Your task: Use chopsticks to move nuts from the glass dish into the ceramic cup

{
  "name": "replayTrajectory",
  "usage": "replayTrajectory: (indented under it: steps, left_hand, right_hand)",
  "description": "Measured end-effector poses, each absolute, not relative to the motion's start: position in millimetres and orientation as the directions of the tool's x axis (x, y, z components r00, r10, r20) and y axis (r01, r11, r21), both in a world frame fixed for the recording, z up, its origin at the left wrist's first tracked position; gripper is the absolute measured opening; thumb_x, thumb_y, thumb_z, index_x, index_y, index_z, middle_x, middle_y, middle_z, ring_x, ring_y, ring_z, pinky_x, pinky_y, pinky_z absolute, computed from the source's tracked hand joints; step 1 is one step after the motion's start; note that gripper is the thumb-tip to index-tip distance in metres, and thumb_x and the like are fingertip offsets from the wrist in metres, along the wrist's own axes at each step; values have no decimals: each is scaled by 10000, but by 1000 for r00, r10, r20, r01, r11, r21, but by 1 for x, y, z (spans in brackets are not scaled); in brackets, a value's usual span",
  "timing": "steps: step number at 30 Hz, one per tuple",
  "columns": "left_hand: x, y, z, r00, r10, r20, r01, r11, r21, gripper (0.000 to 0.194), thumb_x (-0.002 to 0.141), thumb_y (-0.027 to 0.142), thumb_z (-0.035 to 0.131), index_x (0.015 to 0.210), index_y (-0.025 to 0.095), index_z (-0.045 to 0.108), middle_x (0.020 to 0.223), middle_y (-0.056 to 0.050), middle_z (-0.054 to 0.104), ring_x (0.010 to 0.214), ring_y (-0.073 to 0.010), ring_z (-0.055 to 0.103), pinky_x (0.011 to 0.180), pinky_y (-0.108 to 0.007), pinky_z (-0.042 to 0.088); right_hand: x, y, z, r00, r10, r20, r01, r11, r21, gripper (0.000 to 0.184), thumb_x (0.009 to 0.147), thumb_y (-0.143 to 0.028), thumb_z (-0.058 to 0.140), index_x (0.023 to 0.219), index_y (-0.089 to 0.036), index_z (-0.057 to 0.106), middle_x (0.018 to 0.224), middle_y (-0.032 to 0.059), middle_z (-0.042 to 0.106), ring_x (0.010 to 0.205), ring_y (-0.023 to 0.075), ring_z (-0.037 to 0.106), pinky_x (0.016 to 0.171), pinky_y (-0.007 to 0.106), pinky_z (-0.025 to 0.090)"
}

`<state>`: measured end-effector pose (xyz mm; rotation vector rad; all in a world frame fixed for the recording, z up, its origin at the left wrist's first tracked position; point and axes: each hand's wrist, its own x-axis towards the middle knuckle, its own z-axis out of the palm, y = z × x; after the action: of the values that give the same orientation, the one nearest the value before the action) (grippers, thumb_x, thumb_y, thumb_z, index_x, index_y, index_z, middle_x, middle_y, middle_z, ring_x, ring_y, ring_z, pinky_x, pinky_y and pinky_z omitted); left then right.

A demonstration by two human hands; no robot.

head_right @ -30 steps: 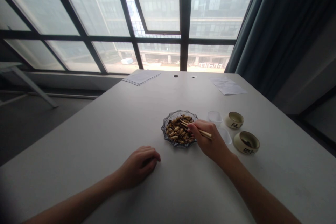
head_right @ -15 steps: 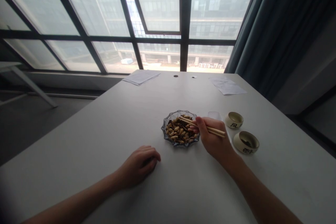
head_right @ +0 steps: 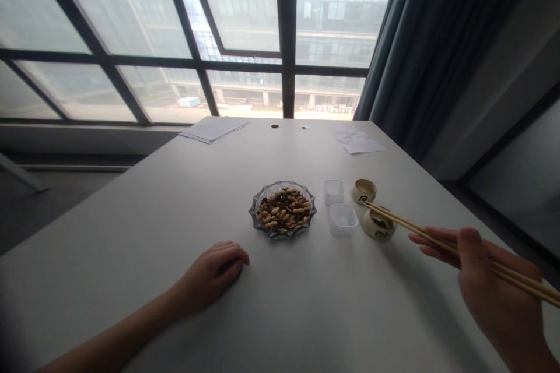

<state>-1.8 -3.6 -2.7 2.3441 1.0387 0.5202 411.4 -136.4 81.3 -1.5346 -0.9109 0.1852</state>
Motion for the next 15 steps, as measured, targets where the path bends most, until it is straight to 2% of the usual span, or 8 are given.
replayTrajectory:
  steps: [3,5,9,15]
  left_hand:
    - [-1,-2,-2,638,761,122,576,-575,581,210,953,208,476,935,224,684,889,-32,707,875,-217,630,827,-309,446]
    - [-1,-1,-2,642,757,122,577,-582,573,219,958,221,467,937,224,686,893,-34,711,875,-220,637,828,-310,455]
    - [0,-1,-1,641,757,124,581,-585,566,231,963,241,463,937,224,692,892,-36,715,869,-221,648,819,-305,472]
    - [-2,0,-1,644,753,134,581,-595,555,238,970,257,465,930,228,697,895,-35,719,863,-219,655,808,-294,483]
  right_hand:
    - [427,-144,62,762,572,302,315,80,-946,339,894,-523,659,842,-213,784,779,67,777,674,259,774,720,355,683]
    - [435,-146,53,779,575,249,229,109,-967,374,852,-539,705,819,-174,777,766,88,778,675,257,777,686,307,677]
    - [448,-151,45,810,572,127,112,62,-992,465,790,-578,752,808,-113,775,732,152,769,684,283,778,645,276,664]
    - [457,-160,54,860,505,79,34,98,-995,371,814,-488,751,701,-135,778,711,172,752,635,266,767,630,276,649]
